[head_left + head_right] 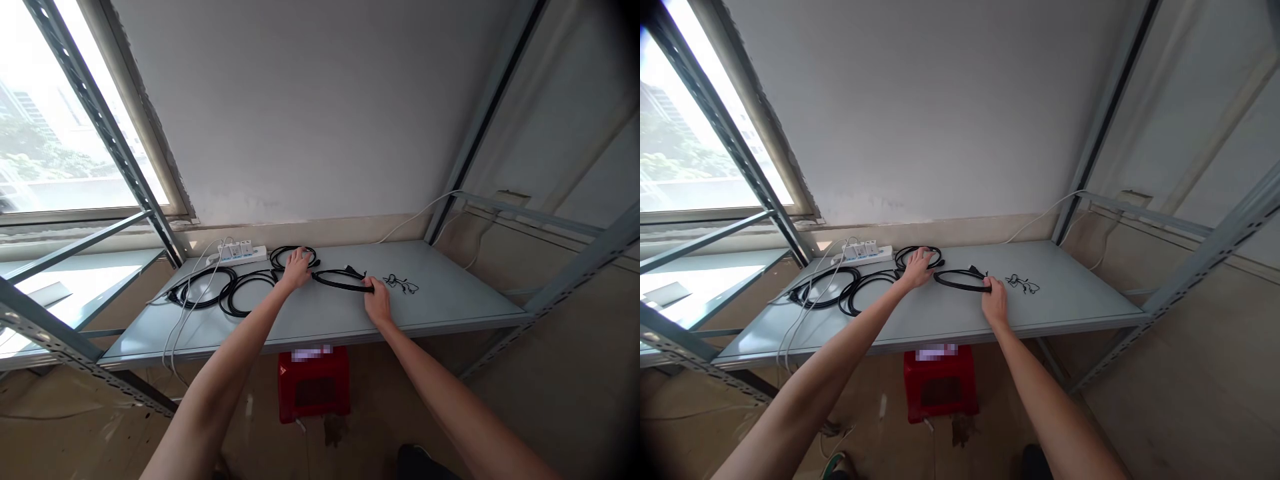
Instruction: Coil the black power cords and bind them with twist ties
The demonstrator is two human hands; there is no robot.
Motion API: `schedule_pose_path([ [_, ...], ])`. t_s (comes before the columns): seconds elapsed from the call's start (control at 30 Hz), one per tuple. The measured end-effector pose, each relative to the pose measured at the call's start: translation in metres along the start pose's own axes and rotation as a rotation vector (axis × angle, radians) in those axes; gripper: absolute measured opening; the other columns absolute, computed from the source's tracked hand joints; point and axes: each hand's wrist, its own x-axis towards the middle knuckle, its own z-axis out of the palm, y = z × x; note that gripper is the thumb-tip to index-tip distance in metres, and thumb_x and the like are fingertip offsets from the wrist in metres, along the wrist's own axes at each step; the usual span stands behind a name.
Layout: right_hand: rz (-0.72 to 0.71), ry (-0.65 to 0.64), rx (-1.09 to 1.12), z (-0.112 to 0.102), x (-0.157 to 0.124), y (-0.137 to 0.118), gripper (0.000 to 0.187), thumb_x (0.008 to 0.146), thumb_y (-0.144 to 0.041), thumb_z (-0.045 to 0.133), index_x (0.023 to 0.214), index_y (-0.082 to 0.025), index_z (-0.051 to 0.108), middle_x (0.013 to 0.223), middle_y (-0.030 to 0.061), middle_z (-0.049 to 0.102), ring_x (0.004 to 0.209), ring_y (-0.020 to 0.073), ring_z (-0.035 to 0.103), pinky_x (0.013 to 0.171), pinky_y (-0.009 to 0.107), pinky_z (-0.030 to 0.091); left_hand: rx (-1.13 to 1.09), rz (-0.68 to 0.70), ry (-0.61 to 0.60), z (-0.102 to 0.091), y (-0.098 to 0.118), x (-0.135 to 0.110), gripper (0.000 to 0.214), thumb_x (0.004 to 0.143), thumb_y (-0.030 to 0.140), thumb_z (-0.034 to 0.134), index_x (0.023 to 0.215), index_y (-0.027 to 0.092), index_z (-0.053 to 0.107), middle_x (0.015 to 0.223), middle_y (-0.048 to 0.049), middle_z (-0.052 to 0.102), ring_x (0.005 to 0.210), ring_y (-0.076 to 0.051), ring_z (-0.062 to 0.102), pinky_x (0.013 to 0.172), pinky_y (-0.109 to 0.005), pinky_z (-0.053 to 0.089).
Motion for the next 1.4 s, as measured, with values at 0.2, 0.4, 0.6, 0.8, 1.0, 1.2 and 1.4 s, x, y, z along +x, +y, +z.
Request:
schedule_pose_path([
  [0.2,-0.045,-0.059,-0.091,-0.001,-0.002,-0.005,0.028,0.095,-0.034,0.036,0.088,-0.021,0.06,0.086,0.0073,0.053,0.08,0.0241,0.051,0.08,0.036,0.044,-0.2,0.266,0.059,-0.007,0.076,-0.074,0.044,0.11,0.037,0.026,0.137,0.023,0.058,0.139,-0.011,0.057,0.128,-0.024,0.057,0.114,-0.042,0.042],
  [0.4,-0.092,-0.149,-0.116,-0.005,-0.006,-0.012,0.033,0.087,-0.025,0.044,0.116,-0.02,0.06,0.102,0.0108,0.057,0.087,0.0266,0.055,0.083,0.04,0.047,-0.068,0.255,-0.032,0.004,0.068,-0.115,0.022,0.104,0.029,0.046,0.115,0.019,0.062,0.124,-0.0121,0.064,0.129,-0.028,0.056,0.116,-0.046,0.041],
  [0.6,0.084,-0.053,-0.07,0.0,-0.004,-0.008,0.078,0.076,-0.016,0.045,0.154,-0.014,0.031,0.126,0.0195,0.054,0.103,0.032,0.059,0.091,0.048,0.049,-0.248,0.167,-0.014,-0.01,0.007,-0.133,0.025,0.088,0.007,0.047,0.097,0.02,0.068,0.146,-0.0108,0.053,0.134,-0.027,0.055,0.114,-0.041,0.049],
  [0.8,0.076,-0.075,-0.111,0.005,-0.001,-0.005,0.072,0.075,-0.017,0.046,0.146,-0.014,0.039,0.127,0.0222,0.055,0.104,0.0365,0.06,0.091,0.054,0.049,-0.206,0.023,0.043,-0.03,-0.02,-0.156,0.051,0.086,0.002,0.039,0.125,0.023,0.066,0.163,-0.0075,0.039,0.147,-0.028,0.046,0.115,-0.044,0.049],
  [1.0,0.078,-0.041,-0.046,0.005,-0.001,-0.005,0.061,0.075,-0.019,0.046,0.136,-0.017,0.046,0.116,0.0181,0.06,0.097,0.0326,0.061,0.087,0.05,0.051,-0.158,0.139,-0.047,-0.015,0.034,-0.168,0.031,0.106,0.039,0.041,0.127,0.024,0.058,0.152,-0.0107,0.05,0.136,-0.026,0.054,0.117,-0.045,0.043],
  [1.2,0.068,-0.045,-0.033,0.001,-0.002,-0.008,0.057,0.075,-0.022,0.044,0.132,-0.017,0.046,0.103,0.0132,0.062,0.09,0.0296,0.06,0.081,0.046,0.051,-0.076,0.368,-0.14,-0.013,0.051,-0.173,0.028,0.109,0.031,0.032,0.103,0.022,0.058,0.148,-0.0104,0.052,0.128,-0.024,0.054,0.113,-0.045,0.043],
  [1.4,0.072,-0.05,-0.005,0.002,-0.002,-0.006,0.053,0.077,-0.022,0.044,0.13,-0.018,0.048,0.1,0.0124,0.062,0.083,0.0282,0.06,0.074,0.043,0.05,-0.087,0.328,-0.14,-0.021,0.021,-0.168,0.023,0.107,0.027,0.037,0.11,0.026,0.06,0.144,-0.0068,0.056,0.129,-0.022,0.055,0.119,-0.045,0.039],
])
